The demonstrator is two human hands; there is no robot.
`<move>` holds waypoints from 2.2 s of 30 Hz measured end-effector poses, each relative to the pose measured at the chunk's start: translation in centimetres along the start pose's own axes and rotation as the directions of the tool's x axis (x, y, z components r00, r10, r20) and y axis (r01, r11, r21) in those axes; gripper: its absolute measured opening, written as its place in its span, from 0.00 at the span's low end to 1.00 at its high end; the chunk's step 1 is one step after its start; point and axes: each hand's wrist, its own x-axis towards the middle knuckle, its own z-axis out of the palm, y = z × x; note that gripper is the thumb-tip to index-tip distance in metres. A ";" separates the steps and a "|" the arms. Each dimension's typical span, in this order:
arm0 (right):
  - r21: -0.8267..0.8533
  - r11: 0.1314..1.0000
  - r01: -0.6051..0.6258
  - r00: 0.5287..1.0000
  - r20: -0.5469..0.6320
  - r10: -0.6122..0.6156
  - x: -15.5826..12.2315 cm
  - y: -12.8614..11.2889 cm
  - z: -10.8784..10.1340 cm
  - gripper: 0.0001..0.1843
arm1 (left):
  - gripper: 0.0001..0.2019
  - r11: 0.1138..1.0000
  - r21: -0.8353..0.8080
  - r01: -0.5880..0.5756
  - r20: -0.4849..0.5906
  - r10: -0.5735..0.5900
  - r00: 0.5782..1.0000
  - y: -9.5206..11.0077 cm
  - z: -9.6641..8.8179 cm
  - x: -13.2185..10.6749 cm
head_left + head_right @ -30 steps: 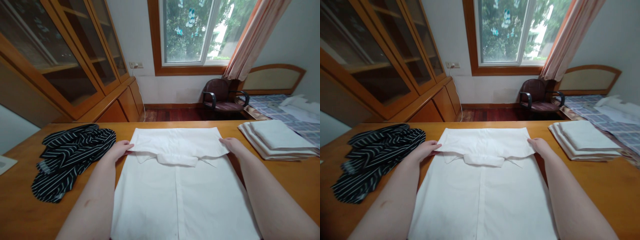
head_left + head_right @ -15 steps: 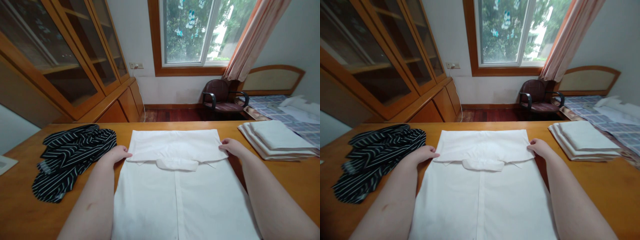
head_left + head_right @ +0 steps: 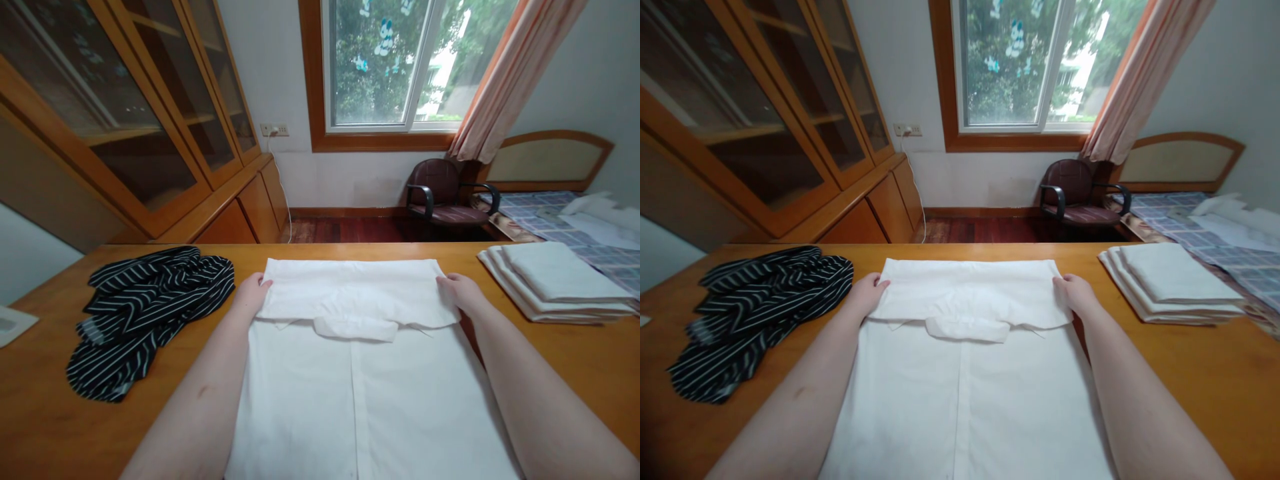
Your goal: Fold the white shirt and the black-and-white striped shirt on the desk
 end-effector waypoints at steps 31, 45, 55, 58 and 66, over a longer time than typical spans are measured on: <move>-0.060 0.966 0.251 0.956 -0.142 -0.257 -0.3 -1.0 1.8 0.29 | 0.30 0.786 -0.617 -0.021 -0.014 0.016 1.000 -0.1 1.3 0.7; 0.087 0.980 0.181 0.981 -0.088 -0.174 0.4 -0.8 1.0 0.28 | 0.27 0.728 -0.673 -0.128 -0.045 0.132 0.990 -0.9 0.6 1.0; -0.150 0.944 0.293 0.955 -0.001 -0.297 0.3 -0.9 2.0 0.27 | 0.30 0.990 -0.003 -0.141 -0.068 0.141 0.988 -0.6 1.0 0.6; -0.257 0.914 0.314 0.945 -0.007 -0.326 -0.2 -1.1 2.0 0.26 | 0.29 0.981 0.143 -0.132 -0.090 0.145 0.985 -0.2 0.7 0.0; -0.425 0.820 0.383 0.889 -0.073 -0.453 -1.1 -1.9 1.3 0.24 | 0.25 0.849 0.160 -0.503 0.180 0.476 0.861 2.9 -0.2 -3.0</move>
